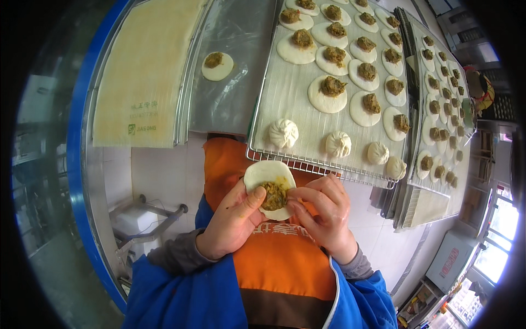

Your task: The person places filling onto round dough pieces moving on a blue conveyor belt, then folds and pleats each piece into a bun and places it on a metal tray. The process repeats continuously as the person works along the line.

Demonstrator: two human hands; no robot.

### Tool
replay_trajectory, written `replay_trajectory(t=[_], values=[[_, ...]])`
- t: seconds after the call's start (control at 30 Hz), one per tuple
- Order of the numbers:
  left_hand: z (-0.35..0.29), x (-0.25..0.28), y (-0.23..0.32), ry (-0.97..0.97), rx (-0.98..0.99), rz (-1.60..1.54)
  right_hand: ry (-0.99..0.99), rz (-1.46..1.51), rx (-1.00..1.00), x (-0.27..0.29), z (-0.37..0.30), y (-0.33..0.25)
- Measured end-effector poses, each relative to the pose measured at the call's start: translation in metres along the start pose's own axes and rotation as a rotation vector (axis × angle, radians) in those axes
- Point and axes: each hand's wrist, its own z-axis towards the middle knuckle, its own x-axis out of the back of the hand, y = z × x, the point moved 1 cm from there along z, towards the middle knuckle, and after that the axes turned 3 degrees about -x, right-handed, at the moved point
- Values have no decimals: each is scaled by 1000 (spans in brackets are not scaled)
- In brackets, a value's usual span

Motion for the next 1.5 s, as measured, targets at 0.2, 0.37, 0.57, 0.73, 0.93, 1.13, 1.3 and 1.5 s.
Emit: replay_trajectory(t=[0.2,0.37,0.57,0.73,0.93,1.13,1.3,1.5], values=[[-4,9,-10,-8,27,61,-58,26,-53,-2,-7,-1],[-5,12,-15,11,35,86,-110,27,-96,-7,-8,-1],[-2,17,-13,14,62,9,-151,-21,-101,-10,-1,2],[1,29,-11,54,115,69,22,274,-358,-7,24,19],[1,41,-9,28,179,36,115,16,-226,-24,59,45],[2,45,-3,-14,235,17,102,-292,-40,-32,68,51],[4,49,-4,4,205,83,12,-400,22,-25,69,46],[5,49,-6,10,174,127,-8,-476,100,-26,77,47]])
